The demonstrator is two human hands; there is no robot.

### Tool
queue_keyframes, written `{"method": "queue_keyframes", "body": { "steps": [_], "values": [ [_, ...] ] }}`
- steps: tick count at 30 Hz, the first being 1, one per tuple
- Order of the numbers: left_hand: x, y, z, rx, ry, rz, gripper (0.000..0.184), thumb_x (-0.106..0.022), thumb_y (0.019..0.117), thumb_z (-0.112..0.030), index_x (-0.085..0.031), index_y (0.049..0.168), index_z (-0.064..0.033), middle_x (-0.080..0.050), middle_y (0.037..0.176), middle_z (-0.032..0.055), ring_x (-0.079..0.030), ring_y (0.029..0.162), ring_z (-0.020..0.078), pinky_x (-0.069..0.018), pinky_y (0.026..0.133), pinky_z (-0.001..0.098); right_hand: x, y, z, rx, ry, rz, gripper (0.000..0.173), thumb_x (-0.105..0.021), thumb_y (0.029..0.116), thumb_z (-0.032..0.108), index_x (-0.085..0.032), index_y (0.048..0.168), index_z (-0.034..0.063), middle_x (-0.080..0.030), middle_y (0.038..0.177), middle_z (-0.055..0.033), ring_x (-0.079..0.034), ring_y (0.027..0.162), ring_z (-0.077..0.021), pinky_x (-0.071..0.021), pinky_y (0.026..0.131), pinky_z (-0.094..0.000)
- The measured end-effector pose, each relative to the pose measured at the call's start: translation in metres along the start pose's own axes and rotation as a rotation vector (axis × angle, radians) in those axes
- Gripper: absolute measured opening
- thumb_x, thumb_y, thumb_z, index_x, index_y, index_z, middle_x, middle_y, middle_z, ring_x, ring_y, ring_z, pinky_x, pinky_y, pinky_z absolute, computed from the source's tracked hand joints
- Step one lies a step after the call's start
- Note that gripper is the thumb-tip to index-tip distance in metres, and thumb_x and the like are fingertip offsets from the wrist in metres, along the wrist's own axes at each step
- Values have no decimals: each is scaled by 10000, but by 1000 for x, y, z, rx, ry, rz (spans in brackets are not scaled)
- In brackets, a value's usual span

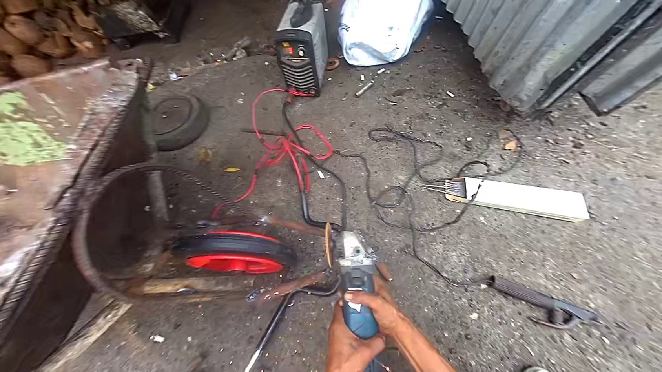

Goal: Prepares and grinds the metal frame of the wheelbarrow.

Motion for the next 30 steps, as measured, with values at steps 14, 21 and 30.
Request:
{"method": "queue_keyframes", "body": {
  "steps": [14, 21, 30],
  "values": [
    [23, -1, -91, -60, 274, -142, 1037, -953, 604, -152, -425, 1480, 22, -626, 1301, 270, -632, 1192, 384, -509, 1028, 563, -43, 0, 70, 141, -31, 184, 413, -603, 962, 160, -455, 1291, -41, -718, 970, -37, -726, 891, -123, -616, 873, -321],
    [20, -35, -88, 74, 330, -149, 1024, -933, 559, -211, -459, 1449, -28, -679, 1213, 143, -676, 1103, 241, -561, 978, 461, -38, -23, 41, -74, 162, 118, 557, -740, 803, 212, -534, 1233, -74, -722, 969, -165, -729, 866, -227, -632, 797, -406],
    [17, -20, -37, 159, 348, -145, 1025, -914, 494, -281, -491, 1390, -21, -712, 1090, 60, -707, 977, 130, -592, 898, 356, -11, -10, 2, -124, 106, 12, 663, -829, 704, 169, -506, 1222, -89, -725, 956, -195, -740, 856, -250, -629, 824, -410]
  ]
}}
Point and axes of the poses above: each hand's wrist, its own y-axis towards the middle knuckle, its own x-axis out of the back of the hand, z = x × y, the point moved 9 cm from there along y, towards the middle knuckle
